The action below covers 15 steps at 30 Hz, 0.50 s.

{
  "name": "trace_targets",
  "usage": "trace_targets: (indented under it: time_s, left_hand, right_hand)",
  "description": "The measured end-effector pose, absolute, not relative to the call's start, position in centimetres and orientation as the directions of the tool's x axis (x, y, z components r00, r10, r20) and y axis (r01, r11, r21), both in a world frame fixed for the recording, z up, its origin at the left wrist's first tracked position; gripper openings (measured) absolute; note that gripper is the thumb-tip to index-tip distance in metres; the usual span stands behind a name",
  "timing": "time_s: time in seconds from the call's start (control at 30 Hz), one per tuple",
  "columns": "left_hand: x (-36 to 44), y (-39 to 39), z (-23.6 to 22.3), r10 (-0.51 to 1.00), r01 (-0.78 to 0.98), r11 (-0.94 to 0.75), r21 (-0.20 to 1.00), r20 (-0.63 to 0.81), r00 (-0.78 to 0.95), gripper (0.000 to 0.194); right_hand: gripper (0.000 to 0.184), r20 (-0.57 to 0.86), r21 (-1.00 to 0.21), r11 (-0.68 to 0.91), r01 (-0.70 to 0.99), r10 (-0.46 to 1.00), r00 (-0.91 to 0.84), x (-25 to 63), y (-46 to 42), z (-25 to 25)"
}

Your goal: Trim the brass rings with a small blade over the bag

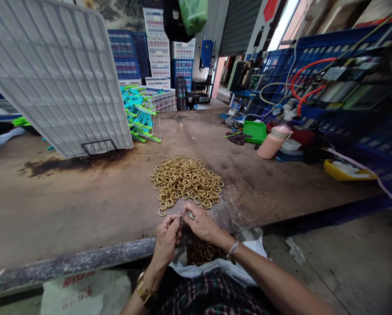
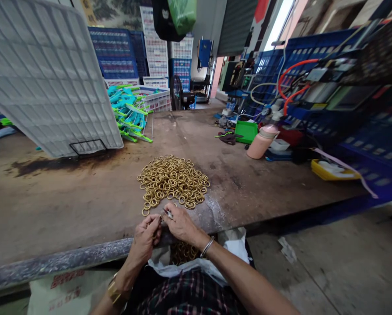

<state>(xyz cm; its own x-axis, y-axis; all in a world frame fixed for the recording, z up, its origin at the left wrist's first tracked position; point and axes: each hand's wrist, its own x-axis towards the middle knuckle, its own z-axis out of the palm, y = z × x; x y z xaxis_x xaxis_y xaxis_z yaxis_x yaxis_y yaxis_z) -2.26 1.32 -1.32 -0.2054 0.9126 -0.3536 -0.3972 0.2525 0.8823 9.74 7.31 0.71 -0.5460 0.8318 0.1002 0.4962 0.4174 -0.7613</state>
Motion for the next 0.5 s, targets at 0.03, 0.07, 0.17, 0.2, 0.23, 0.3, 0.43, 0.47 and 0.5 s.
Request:
trace_targets:
  time_s: [0.03, 0.07, 0.17, 0.2, 0.23, 0.3, 0.43, 0.47, 0.5]
  left_hand:
    - [-2.24, 1.27, -1.32, 0.915, -0.357, 0.25, 0.9, -0.341, -0.218, 0.037]
    - [-2.22, 1.23, -1.31, 0.917, -0.32, 0.245, 0.915, -0.326, -0.228, 0.037]
    - [-2.14, 1.11, -1.17, 0.93, -0.293, 0.233, 0.927, -0.301, -0.211, 0.035]
    - [-2.12, 1.09, -1.08, 0.933, -0.318, 0.239, 0.917, -0.308, -0.188, 0.034]
    - [-2.1, 1.08, -0.98, 0.933, -0.351, 0.251, 0.902, -0.322, -0.162, 0.035]
    - [-2.07, 1.09, -0.74, 0.926, -0.405, 0.283, 0.869, -0.357, -0.119, 0.036]
    - [-2.02, 1.16, -0.47, 0.92, -0.43, 0.31, 0.848, -0.381, -0.088, 0.035]
    - [-2.01, 1.15, -0.5, 0.923, -0.434, 0.307, 0.847, -0.376, -0.081, 0.034]
    - [-2.01, 1.12, -0.55, 0.927, -0.439, 0.302, 0.846, -0.368, -0.072, 0.034]
  right_hand:
    - [0.014, 0.084, -0.789, 0.382, 0.482, 0.843, -0.531, 9.61, 7.39, 0.83]
    - [0.016, 0.065, -0.809, 0.347, 0.476, 0.856, -0.514, 9.5, 7.47, 0.92]
    - [0.017, 0.013, -0.843, 0.27, 0.466, 0.875, -0.483, 9.27, 7.62, 0.97]
    - [0.016, 0.005, -0.846, 0.257, 0.467, 0.88, -0.475, 9.23, 7.63, 0.92]
    - [0.016, 0.005, -0.843, 0.255, 0.474, 0.884, -0.467, 9.22, 7.63, 0.86]
    - [0.014, 0.029, -0.82, 0.282, 0.497, 0.889, -0.457, 9.22, 7.56, 0.74]
    - [0.013, 0.07, -0.794, 0.333, 0.51, 0.882, -0.466, 9.26, 7.39, 0.71]
    - [0.013, 0.069, -0.802, 0.326, 0.5, 0.883, -0.465, 9.28, 7.37, 0.75]
    - [0.014, 0.065, -0.814, 0.315, 0.488, 0.884, -0.462, 9.3, 7.36, 0.81]
